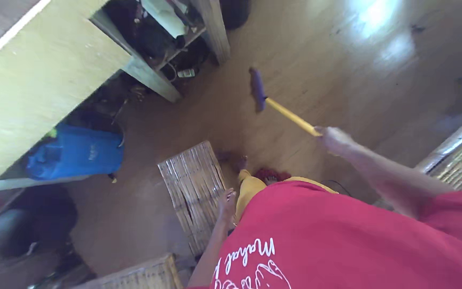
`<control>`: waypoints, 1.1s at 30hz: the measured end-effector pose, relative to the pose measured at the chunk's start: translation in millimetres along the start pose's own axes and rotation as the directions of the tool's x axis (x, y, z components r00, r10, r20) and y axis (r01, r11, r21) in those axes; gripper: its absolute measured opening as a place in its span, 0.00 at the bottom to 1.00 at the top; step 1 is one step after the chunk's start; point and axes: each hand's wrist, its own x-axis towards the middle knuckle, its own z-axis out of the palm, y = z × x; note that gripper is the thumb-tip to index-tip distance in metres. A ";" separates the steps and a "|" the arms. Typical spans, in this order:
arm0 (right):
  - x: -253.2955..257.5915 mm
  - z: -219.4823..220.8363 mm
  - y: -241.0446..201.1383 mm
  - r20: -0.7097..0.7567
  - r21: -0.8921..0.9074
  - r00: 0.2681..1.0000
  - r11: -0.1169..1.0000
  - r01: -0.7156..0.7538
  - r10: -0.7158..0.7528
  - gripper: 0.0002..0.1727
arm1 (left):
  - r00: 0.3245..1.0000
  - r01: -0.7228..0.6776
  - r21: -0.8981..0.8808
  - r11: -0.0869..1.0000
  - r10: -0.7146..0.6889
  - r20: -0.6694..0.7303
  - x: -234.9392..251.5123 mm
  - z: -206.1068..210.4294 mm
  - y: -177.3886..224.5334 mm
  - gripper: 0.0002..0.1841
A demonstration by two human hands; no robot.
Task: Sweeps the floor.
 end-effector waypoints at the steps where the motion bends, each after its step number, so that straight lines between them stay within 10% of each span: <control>1: 5.8 10.5 -16.6 0.035 0.051 0.998 0.998 0.048 -0.050 0.24 | 0.999 -0.009 0.042 0.999 0.007 0.041 15.9 -8.9 10.2 0.21; 8: 110.1 76.4 -105.8 0.180 0.082 0.975 0.989 0.119 -0.132 0.28 | 0.982 -0.061 0.234 0.970 0.017 0.187 127.5 -112.9 88.1 0.21; 13: 128.9 17.7 -50.2 0.084 0.037 0.971 0.973 -0.228 0.224 0.18 | 0.996 -0.001 0.279 0.960 -0.025 0.088 199.9 -187.4 99.5 0.20; 19: 68.8 3.5 -2.7 -0.130 0.280 0.775 0.772 -0.570 0.619 0.21 | 0.972 0.021 0.516 0.856 -0.137 0.189 280.8 -194.6 136.8 0.20; 26: -38.4 144.4 31.6 0.275 0.823 0.667 0.188 -0.535 0.693 0.23 | 0.923 -0.075 0.554 0.829 -0.153 0.354 348.1 -108.2 202.0 0.24; 29: -121.0 224.6 1.7 0.437 0.889 0.642 -0.193 -0.415 0.630 0.18 | 0.889 -0.191 0.594 0.781 -0.118 0.442 342.8 -65.1 243.7 0.22; 33: -253.6 312.7 -46.7 0.521 0.851 0.537 -0.356 -0.386 0.664 0.26 | 0.844 -0.320 0.620 0.716 -0.082 0.530 327.6 -19.5 275.6 0.24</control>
